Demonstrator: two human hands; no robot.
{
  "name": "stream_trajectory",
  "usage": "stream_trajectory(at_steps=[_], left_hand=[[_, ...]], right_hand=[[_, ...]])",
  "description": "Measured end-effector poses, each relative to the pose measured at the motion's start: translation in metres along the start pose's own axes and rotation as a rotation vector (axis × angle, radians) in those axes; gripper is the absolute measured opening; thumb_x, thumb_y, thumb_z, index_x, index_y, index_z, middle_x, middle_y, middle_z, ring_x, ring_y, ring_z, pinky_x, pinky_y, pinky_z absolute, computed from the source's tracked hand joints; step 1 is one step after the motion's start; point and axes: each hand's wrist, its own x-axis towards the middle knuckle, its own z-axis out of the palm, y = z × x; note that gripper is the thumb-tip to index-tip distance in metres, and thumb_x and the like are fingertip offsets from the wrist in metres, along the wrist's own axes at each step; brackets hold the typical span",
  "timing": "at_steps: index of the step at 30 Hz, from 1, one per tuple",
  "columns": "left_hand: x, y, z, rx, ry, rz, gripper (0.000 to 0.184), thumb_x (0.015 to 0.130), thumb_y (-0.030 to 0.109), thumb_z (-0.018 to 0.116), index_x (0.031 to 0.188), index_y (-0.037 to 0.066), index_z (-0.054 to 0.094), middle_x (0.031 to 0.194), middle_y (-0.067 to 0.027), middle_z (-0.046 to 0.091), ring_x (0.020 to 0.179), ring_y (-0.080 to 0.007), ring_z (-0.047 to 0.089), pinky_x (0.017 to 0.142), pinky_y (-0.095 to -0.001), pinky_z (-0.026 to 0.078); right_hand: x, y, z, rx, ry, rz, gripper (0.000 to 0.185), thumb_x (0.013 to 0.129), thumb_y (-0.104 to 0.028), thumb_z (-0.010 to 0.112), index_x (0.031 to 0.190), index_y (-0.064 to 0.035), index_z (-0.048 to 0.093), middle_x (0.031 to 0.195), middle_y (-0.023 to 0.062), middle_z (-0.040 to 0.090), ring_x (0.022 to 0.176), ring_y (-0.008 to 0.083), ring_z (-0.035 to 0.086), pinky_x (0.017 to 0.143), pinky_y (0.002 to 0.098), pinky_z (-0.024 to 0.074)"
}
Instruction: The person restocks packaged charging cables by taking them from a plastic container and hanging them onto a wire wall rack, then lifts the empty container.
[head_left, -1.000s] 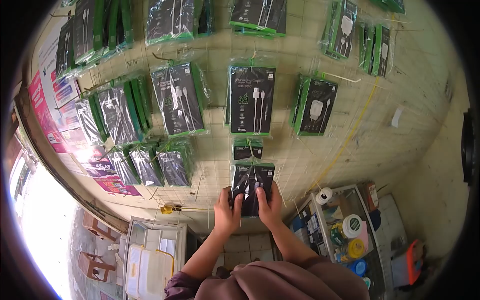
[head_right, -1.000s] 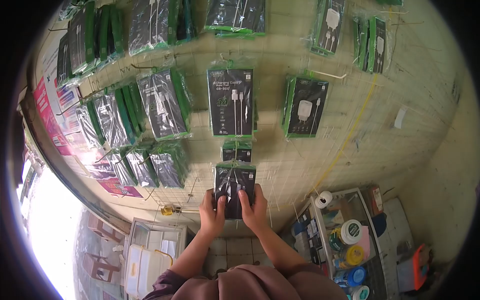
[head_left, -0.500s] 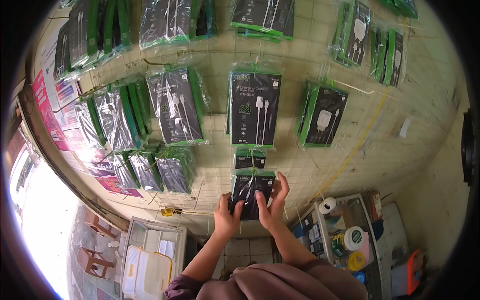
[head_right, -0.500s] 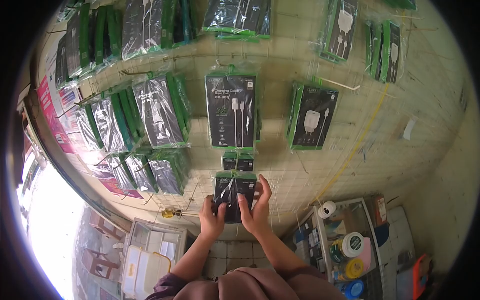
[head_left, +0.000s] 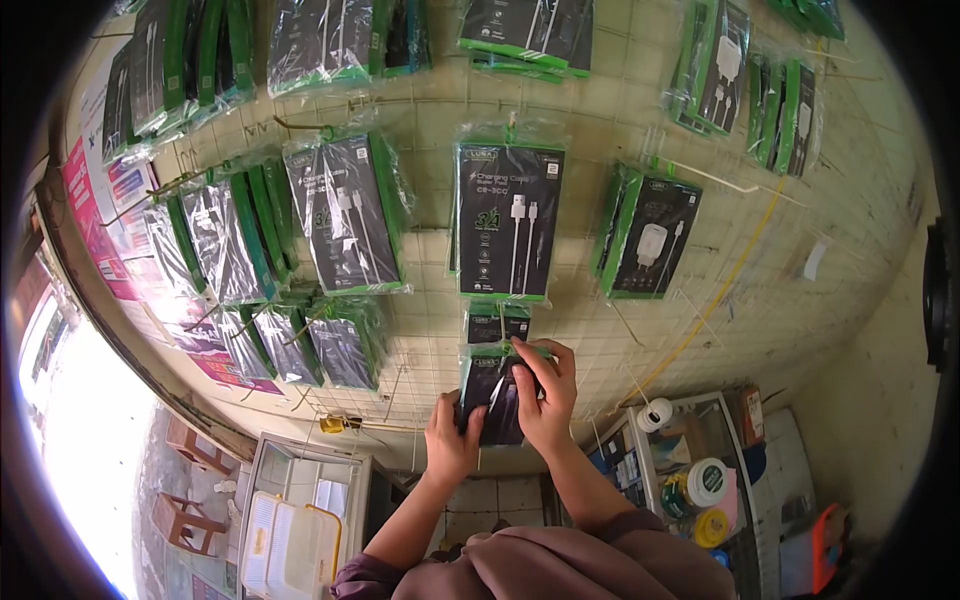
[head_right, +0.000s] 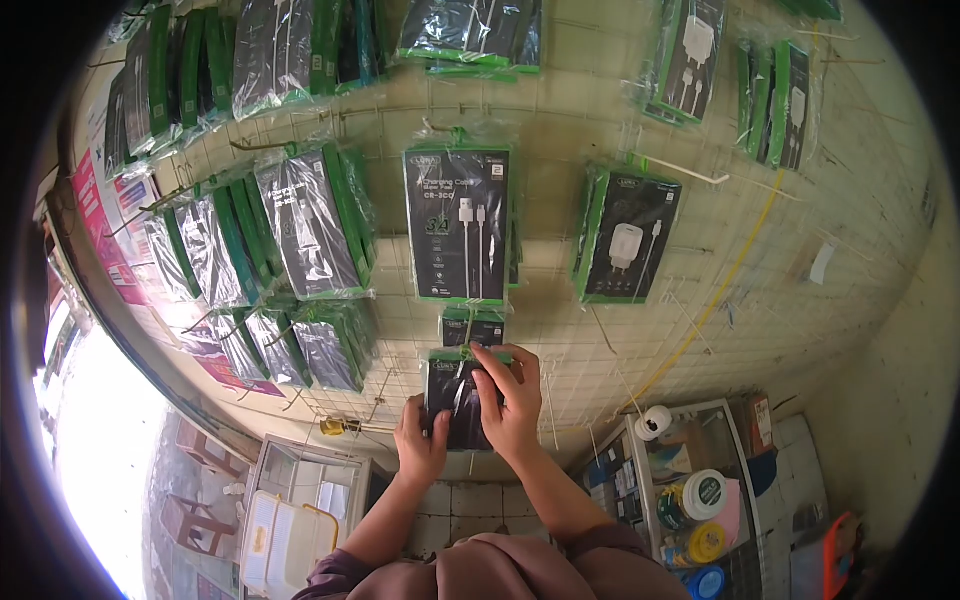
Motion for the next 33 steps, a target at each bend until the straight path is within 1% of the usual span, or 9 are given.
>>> stream_trajectory(at_steps=[4,6,7,10,12,16,18,21,33], left_hand=[[0.003,-0.002,0.002,0.002,-0.015,-0.031,0.031,0.09,0.013,0.07,0.111,-0.003,0.054,0.082,-0.0187,0.056,0.067,-0.0357,0.054,0.061,-0.042,0.044],[0.004,-0.005,0.003,0.005,-0.016,-0.012,0.031,0.09,0.013,0.07,0.112,-0.003,0.054,0.086,-0.0209,0.058,0.073,-0.0396,0.057,0.064,-0.0437,0.046],[0.004,-0.005,0.004,0.005,-0.015,-0.013,0.031,0.09,0.013,0.07,0.112,-0.003,0.054,0.086,-0.0209,0.058,0.073,-0.0396,0.057,0.064,-0.0437,0.046],[0.005,-0.006,0.006,-0.005,-0.017,-0.011,0.032,0.091,0.014,0.069,0.114,-0.003,0.053,0.089,-0.022,0.058,0.077,-0.0421,0.058,0.067,-0.0448,0.047],[0.005,-0.01,0.009,-0.008,-0.024,-0.031,0.034,0.092,0.015,0.068,0.116,-0.003,0.052,0.09,-0.0225,0.058,0.079,-0.0433,0.058,0.068,-0.0453,0.047],[0.008,-0.014,0.013,-0.028,-0.005,0.017,0.035,0.093,0.016,0.067,0.116,-0.004,0.051,0.091,-0.0235,0.058,0.078,-0.0441,0.057,0.068,-0.0461,0.046],[0.009,-0.015,0.013,-0.031,-0.053,-0.04,0.035,0.093,0.017,0.067,0.115,-0.006,0.05,0.091,-0.0245,0.056,0.077,-0.0439,0.055,0.068,-0.0463,0.045],[0.01,-0.014,0.014,-0.073,-0.062,-0.047,0.035,0.094,0.017,0.066,0.114,-0.007,0.05,0.09,-0.0249,0.055,0.076,-0.0435,0.053,0.067,-0.0465,0.044],[0.013,-0.015,0.014,-0.061,-0.125,-0.059,0.034,0.095,0.016,0.063,0.114,-0.009,0.047,0.091,-0.0272,0.053,0.077,-0.0453,0.052,0.067,-0.0473,0.043]], right_hand=[[0.003,0.004,0.003,-0.031,0.006,-0.003,0.025,0.091,0.001,0.065,0.116,-0.0035,0.071,0.108,0.0104,0.057,0.085,0.0155,0.059,0.072,0.0258,0.048],[0.004,0.009,0.006,-0.008,0.071,-0.05,0.025,0.089,-0.002,0.071,0.114,-0.0077,0.073,0.104,0.009,0.054,0.074,0.0113,0.054,0.061,0.0254,0.0443],[0.005,0.009,0.006,-0.007,0.07,-0.05,0.025,0.089,-0.002,0.071,0.114,-0.0077,0.073,0.104,0.009,0.054,0.074,0.0113,0.054,0.061,0.0254,0.0443],[0.009,0.005,0.006,0.044,0.065,0.003,0.022,0.089,-0.003,0.071,0.11,-0.007,0.074,0.101,0.0082,0.055,0.075,0.0126,0.056,0.063,0.0254,0.0455],[0.011,0.004,0.006,0.095,0.043,0.056,0.017,0.091,0.0,0.068,0.107,-0.0014,0.073,0.1,0.0067,0.055,0.079,0.0106,0.055,0.068,0.0228,0.0451],[0.013,0.006,0.008,0.111,0.038,0.091,0.016,0.091,-0.001,0.068,0.106,-0.0003,0.072,0.099,0.0051,0.054,0.08,0.0097,0.053,0.07,0.0227,0.044],[0.017,0.005,0.009,0.25,0.035,0.143,0.016,0.091,-0.003,0.069,0.107,0.0001,0.072,0.098,0.0043,0.054,0.083,0.0095,0.053,0.074,0.0231,0.0432],[0.021,0.005,0.007,0.314,-0.013,0.224,0.017,0.09,-0.004,0.07,0.106,0.0006,0.073,0.097,0.0039,0.054,0.086,0.0097,0.053,0.077,0.0231,0.0426],[0.031,0.004,0.004,0.366,-0.081,0.285,0.017,0.088,-0.002,0.071,0.105,-0.0017,0.076,0.093,0.0021,0.051,0.082,0.0094,0.05,0.076,0.0221,0.0419]])
